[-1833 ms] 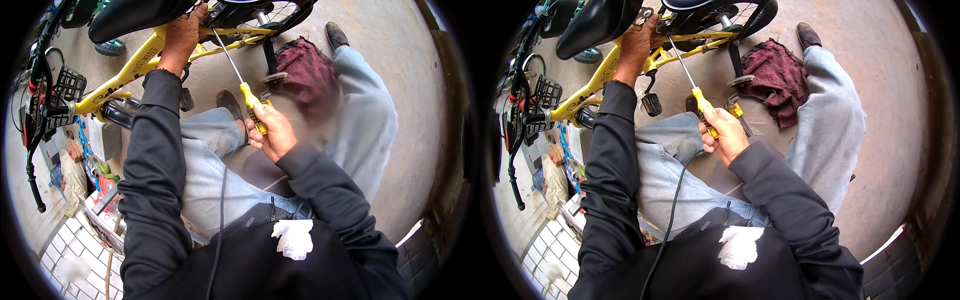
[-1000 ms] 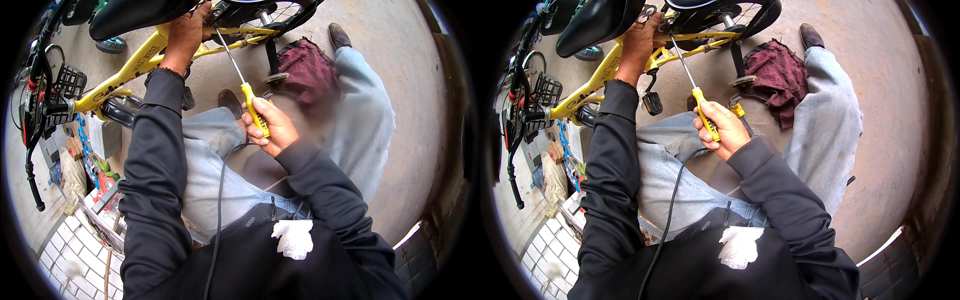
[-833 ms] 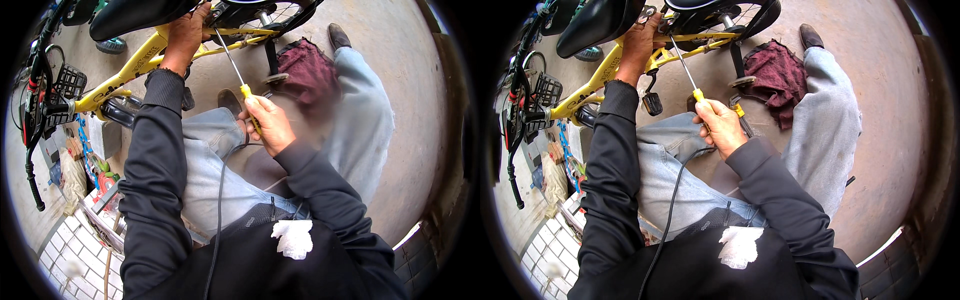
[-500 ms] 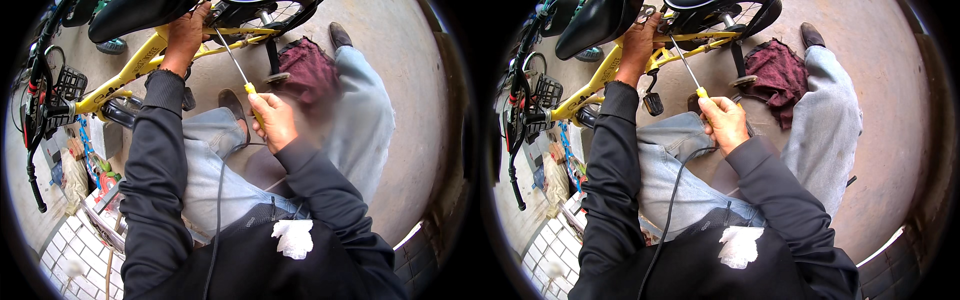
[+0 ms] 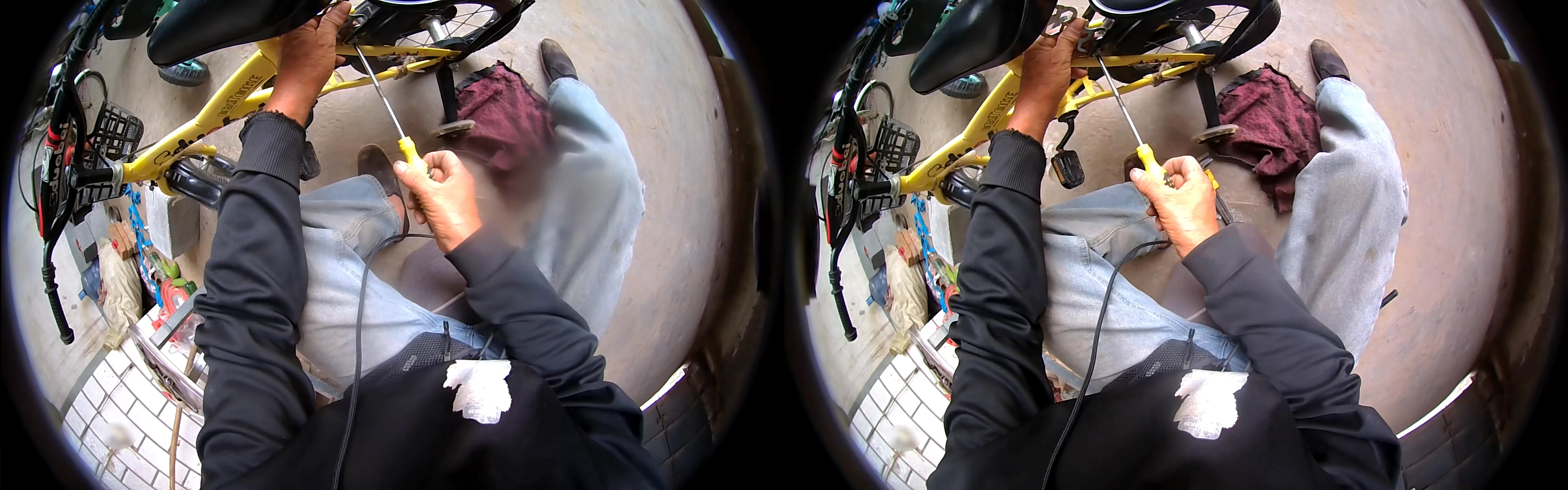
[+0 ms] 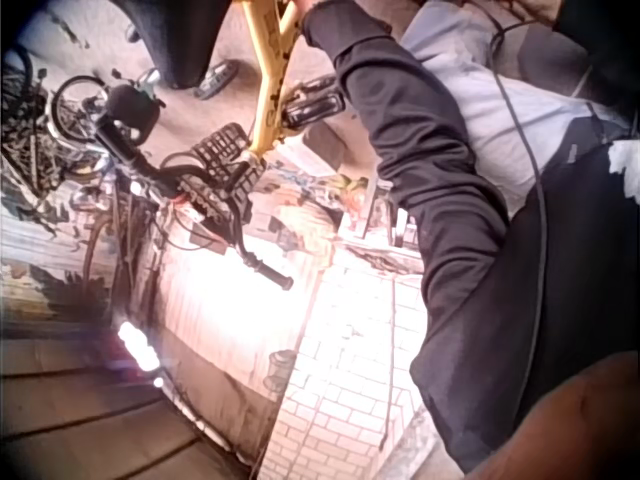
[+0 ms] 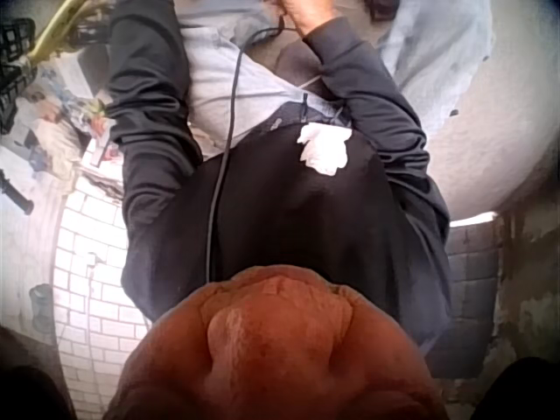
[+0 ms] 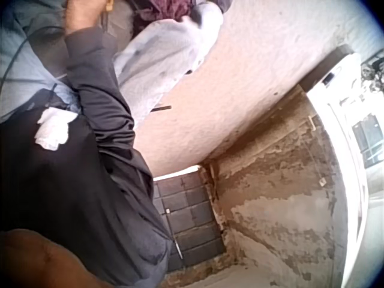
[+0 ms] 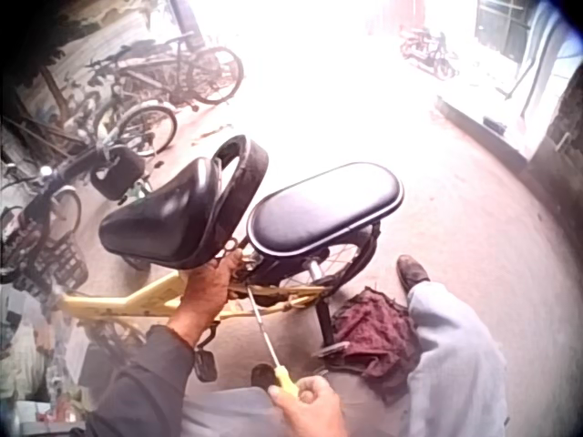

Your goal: The person sits on the floor and uses a yellow screwdriver to adjust a bolt on the rear frame of a yellow bicycle. They wipe the area with a cloth and continue to tighten the bolt, focusing on the seat post area.

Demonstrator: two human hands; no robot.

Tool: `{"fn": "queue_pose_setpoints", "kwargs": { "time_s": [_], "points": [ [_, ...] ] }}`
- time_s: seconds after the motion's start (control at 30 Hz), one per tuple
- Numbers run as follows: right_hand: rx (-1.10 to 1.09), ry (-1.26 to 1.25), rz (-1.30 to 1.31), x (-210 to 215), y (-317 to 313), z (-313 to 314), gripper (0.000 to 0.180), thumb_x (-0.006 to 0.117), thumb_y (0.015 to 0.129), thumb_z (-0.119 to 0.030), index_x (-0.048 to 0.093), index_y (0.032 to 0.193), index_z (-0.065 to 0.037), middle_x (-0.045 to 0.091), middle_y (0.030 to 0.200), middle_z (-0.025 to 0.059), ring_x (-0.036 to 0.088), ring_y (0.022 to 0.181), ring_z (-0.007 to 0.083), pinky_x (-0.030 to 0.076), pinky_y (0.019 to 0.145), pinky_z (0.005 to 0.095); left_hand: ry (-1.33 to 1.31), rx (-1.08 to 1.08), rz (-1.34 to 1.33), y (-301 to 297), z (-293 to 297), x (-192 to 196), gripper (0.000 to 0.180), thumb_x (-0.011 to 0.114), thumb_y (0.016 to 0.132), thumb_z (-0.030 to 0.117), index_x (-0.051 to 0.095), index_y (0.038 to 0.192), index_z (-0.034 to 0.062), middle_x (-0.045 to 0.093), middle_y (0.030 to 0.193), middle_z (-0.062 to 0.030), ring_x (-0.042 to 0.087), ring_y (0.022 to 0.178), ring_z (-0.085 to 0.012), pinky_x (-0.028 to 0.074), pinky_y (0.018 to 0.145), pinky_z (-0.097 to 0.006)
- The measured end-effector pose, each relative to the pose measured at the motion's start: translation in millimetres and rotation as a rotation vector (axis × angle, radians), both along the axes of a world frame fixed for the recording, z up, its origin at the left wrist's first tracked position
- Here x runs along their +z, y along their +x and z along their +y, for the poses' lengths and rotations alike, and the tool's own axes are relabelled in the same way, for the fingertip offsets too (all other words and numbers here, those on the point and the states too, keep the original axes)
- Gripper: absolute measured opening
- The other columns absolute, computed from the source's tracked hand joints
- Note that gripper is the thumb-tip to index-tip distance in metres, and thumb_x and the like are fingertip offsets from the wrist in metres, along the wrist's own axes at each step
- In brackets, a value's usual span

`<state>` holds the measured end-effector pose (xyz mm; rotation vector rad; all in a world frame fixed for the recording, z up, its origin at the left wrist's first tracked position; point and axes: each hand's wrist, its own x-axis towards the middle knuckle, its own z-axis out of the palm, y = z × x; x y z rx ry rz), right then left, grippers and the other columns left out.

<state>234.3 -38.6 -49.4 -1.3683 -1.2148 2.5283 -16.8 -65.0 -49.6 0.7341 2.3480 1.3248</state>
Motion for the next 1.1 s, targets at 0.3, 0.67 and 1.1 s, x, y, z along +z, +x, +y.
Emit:
{"fn": "queue_pose_setpoints", "kwargs": {
  "time_s": [0.3,0.67,1.1],
  "points": [
    [-0.108,-0.574,0.15,5,3,12,0.026,0.064,0.09,-0.027,0.05,0.096,-0.006,0.06,0.077,0.0086,0.054,0.053,0.0104,0.041,0.04,0.0213,-0.011,-0.001,-0.003,2,1,2,0.038,0.058,0.093,0.038,0.065,0.109,0.0046,0.069,0.094,-0.0056,0.066,0.083,-0.0126,0.056,0.057,-0.021],
    [0.028,0.043,-0.016,13,-5,4,0.037,0.073,0.083,-0.027,0.056,0.1,0.0,0.06,0.075,0.002,0.053,0.051,0.0057,0.04,0.039,0.0192,-0.007,0.015,-0.001,6,1,4,0.042,0.058,0.093,0.042,0.067,0.1,0.0014,0.068,0.088,-0.0066,0.065,0.075,-0.0119,0.055,0.058,-0.022],
    [-0.119,-0.603,0.15,8,1,12,0.021,0.067,0.089,-0.025,0.054,0.093,-0.009,0.061,0.075,0.0065,0.056,0.052,0.0113,0.042,0.039,0.0222,-0.056,-0.024,0.089,5,6,2,0.046,0.058,0.092,0.046,0.069,0.099,0.0016,0.069,0.083,-0.0057,0.065,0.07,-0.0127,0.054,0.06,-0.026]
  ]
}}
